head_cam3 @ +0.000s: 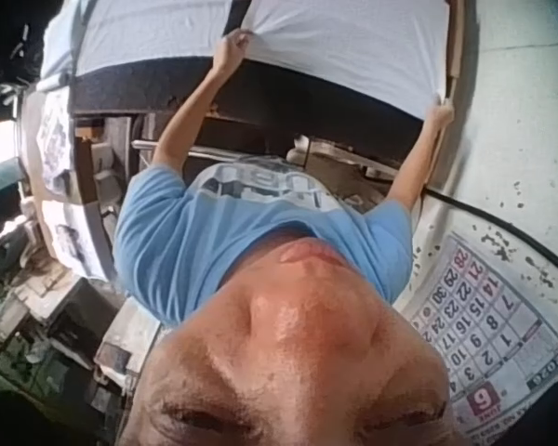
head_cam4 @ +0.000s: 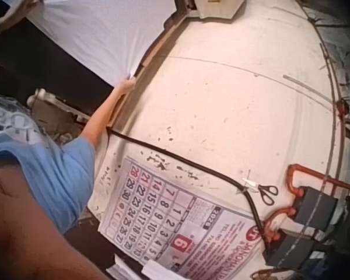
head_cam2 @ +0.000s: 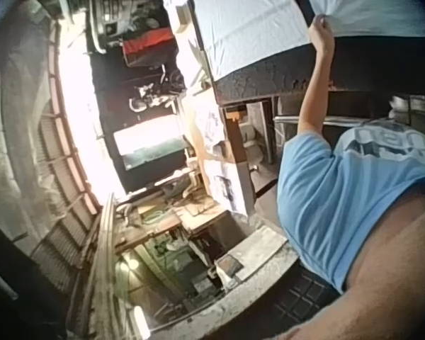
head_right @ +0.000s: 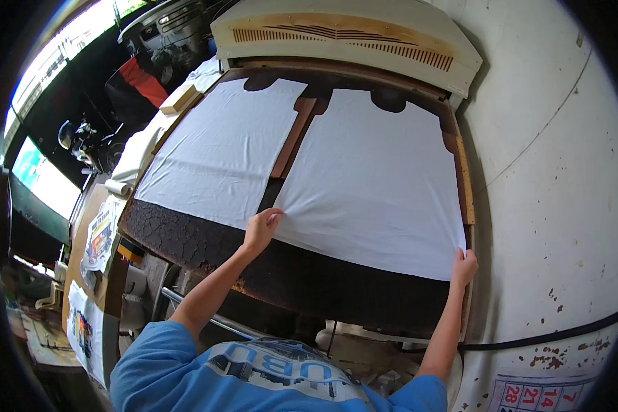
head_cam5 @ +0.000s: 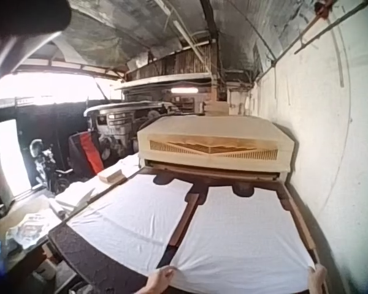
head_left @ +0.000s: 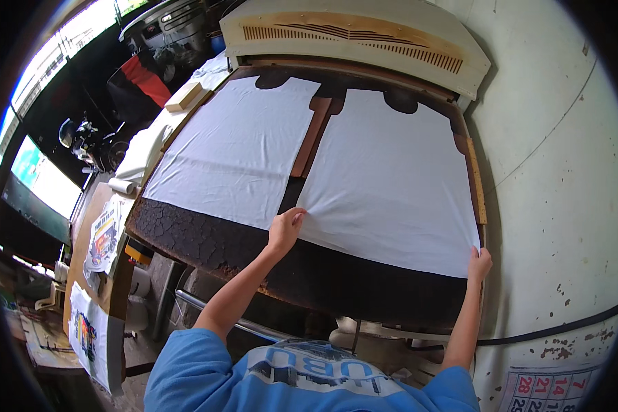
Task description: Printing designs onto white t-shirts using a printing machine.
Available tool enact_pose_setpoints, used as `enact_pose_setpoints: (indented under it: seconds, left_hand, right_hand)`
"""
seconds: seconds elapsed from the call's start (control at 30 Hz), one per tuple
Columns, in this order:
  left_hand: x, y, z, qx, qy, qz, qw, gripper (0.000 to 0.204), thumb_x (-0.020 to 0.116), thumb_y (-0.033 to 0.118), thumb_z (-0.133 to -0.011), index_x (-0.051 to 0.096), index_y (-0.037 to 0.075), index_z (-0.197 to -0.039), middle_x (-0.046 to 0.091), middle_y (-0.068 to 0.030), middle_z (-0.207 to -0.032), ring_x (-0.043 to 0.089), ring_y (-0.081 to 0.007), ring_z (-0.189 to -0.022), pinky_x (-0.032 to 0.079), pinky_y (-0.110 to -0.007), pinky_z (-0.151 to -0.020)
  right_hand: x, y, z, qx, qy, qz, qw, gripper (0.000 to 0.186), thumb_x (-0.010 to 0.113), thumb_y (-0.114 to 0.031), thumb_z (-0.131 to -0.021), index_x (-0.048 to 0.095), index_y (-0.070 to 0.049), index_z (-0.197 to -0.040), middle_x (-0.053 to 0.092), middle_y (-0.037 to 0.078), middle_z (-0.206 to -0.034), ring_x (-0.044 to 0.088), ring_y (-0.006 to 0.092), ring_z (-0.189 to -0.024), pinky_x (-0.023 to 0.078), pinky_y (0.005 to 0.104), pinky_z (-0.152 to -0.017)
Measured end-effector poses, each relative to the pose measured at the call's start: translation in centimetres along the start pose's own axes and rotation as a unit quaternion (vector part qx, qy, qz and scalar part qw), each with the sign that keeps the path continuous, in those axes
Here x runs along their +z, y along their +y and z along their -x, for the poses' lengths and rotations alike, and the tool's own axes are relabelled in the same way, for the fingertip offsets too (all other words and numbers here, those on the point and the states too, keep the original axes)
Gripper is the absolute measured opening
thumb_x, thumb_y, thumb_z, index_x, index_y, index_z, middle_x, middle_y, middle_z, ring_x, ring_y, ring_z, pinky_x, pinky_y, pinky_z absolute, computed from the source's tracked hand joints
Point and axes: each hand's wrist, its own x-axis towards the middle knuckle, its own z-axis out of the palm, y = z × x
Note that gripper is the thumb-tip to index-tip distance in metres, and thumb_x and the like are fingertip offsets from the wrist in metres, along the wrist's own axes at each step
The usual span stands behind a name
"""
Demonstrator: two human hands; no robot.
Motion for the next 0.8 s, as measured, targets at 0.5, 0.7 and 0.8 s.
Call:
enact_pose_setpoints:
  seconds: [0.5, 0.7, 0.8]
  left_hand:
    - [-11.3, -3.6, 1.7, 0.024, 0.081, -0.111, 0.990, 0.023, 0.055, 0.019, -0.081, 0.061, 0.010, -0.102, 0.064, -0.0106, -0.074, 0.062, -0.0292, -0.074, 0.049, -0.040, -0.066]
    - [-29.2, -16.9, 2.8, -0.033, 0.308, -0.210, 0.927, 0.020, 0.055, 0.009, -0.077, 0.065, 0.010, -0.094, 0.064, -0.0135, -0.086, 0.062, -0.0284, -0.081, 0.050, -0.038, -0.070]
    - [-39.4, -27.7, 5.7, -0.127, 0.333, -0.262, 0.897, 0.021, 0.051, 0.013, -0.078, 0.063, 0.009, -0.095, 0.061, -0.0146, -0.094, 0.060, -0.0313, -0.089, 0.048, -0.039, -0.080]
  right_hand:
    - [2.8, -1.4, -0.2, -0.116, 0.052, 0.109, 0.986, 0.017, 0.059, -0.011, -0.081, 0.058, -0.002, -0.096, 0.059, 0.016, -0.097, 0.058, 0.0325, -0.086, 0.046, 0.0403, -0.076]
    - [6.0, -15.3, 4.3, -0.165, 0.022, -0.038, 0.985, 0.016, 0.051, -0.009, -0.087, 0.058, -0.003, -0.100, 0.059, 0.012, -0.100, 0.060, 0.0267, -0.083, 0.049, 0.0361, -0.064]
    - [6.3, -23.5, 9.2, -0.201, 0.017, -0.073, 0.977, 0.016, 0.052, -0.007, -0.087, 0.058, -0.004, -0.102, 0.059, 0.012, -0.100, 0.061, 0.0258, -0.080, 0.051, 0.0331, -0.064]
